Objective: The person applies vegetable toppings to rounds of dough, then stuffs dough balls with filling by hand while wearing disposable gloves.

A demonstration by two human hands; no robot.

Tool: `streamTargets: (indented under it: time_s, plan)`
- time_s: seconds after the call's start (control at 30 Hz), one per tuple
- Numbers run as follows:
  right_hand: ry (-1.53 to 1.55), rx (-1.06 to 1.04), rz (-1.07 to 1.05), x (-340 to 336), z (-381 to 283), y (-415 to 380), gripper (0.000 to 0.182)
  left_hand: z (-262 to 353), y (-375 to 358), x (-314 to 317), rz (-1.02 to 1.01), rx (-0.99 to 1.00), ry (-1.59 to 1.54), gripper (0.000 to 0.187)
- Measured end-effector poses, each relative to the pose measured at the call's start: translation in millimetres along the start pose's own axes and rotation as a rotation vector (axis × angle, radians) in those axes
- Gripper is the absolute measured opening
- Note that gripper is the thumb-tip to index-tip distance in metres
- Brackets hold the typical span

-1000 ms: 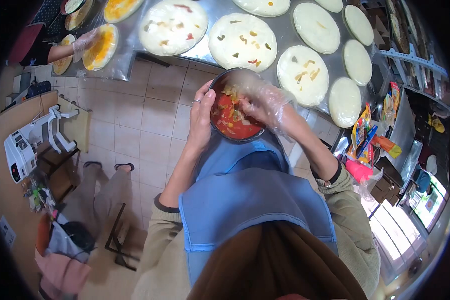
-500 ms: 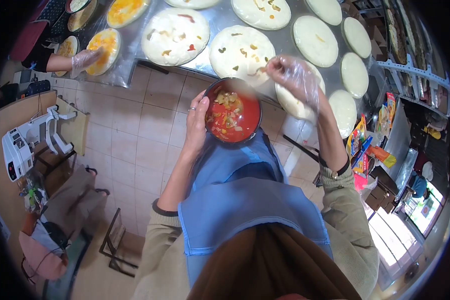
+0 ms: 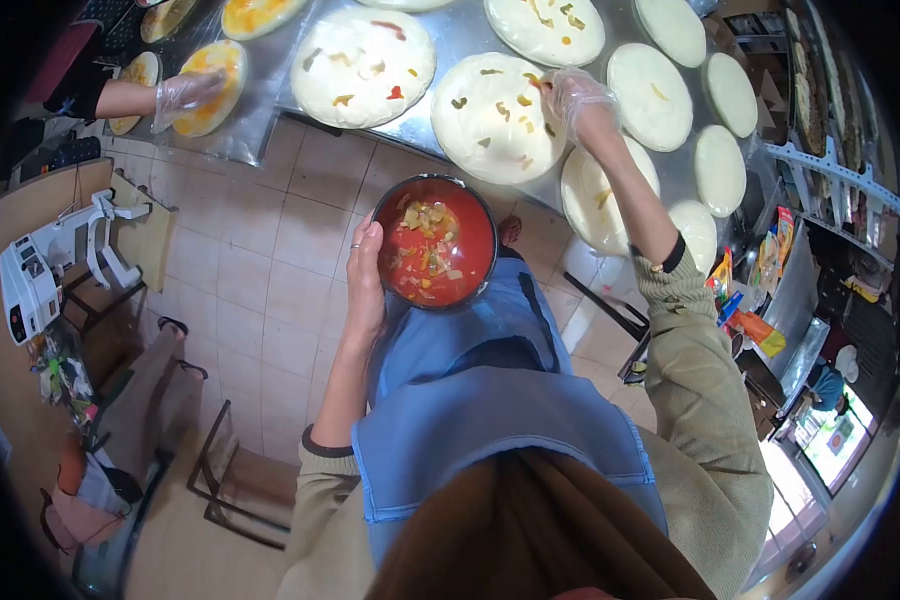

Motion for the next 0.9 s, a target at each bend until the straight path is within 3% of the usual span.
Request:
streamTargets:
  time_s: [0.1, 0.2, 0.3, 0.43, 0.53, 0.63, 0.73, 0.83, 0.87, 0.9]
  plan:
    - [-0.122, 0.064, -0.161, 1.5, 4.4, -3.2, 0.021, 3.6, 0.2, 3.7, -0.028, -0.012, -0.027, 0.057]
    - [-0.038, 0.108, -0.143, -10.4, 3.6, -7.0, 0.023, 7.0, 3.8, 10.6, -0.074, -0.011, -0.033, 0.057]
    - [0.064, 0.292, -0.198, -40.8, -18.8, -4.8, 0.025, 17.7, 1.3, 20.9, -0.123, -0.002, -0.031, 0.057]
    - [0.427, 0.267, -0.179, -106.0, -87.4, -16.4, 0.028, 32.9, -6.3, 38.4, -0.166, 0.002, -0.051, 0.057]
    - [0.489, 0.110, -0.236, -131.7, -139.6, -35.9, 0.023, 34.8, -4.6, 45.4, -0.210, 0.017, -0.038, 0.057]
    - [0.445, -0.210, -0.282, -123.5, -171.1, -48.0, 0.019, 37.2, -5.2, 53.5, -0.248, 0.056, -0.001, 0.056]
    - [0.368, -0.216, -0.237, -102.1, -187.5, -65.1, 0.011, 41.8, -11.9, 64.7, -0.269, 0.105, 0.062, 0.056]
    - [0.316, -0.159, -0.332, -94.8, -199.9, -67.7, 0.008, 42.3, -17.7, 70.7, -0.274, 0.130, 0.105, 0.055]
    - [0.321, -0.122, -0.398, -97.6, -204.3, -65.6, 0.016, 41.4, -18.9, 71.7, -0.274, 0.132, 0.114, 0.055]
    - [0.318, -0.163, -0.321, -95.0, -204.8, -70.6, 0.019, 40.2, -19.5, 72.7, -0.275, 0.137, 0.124, 0.055]
Point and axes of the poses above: each hand's wrist, its own y-axis towards the middle knuckle, its own x-axis out of the palm, z = x × y, the point moved 2 cm from there along y, towards the middle knuckle, and after that the axes turned 14 degrees about -x, right-handed, at the moved point
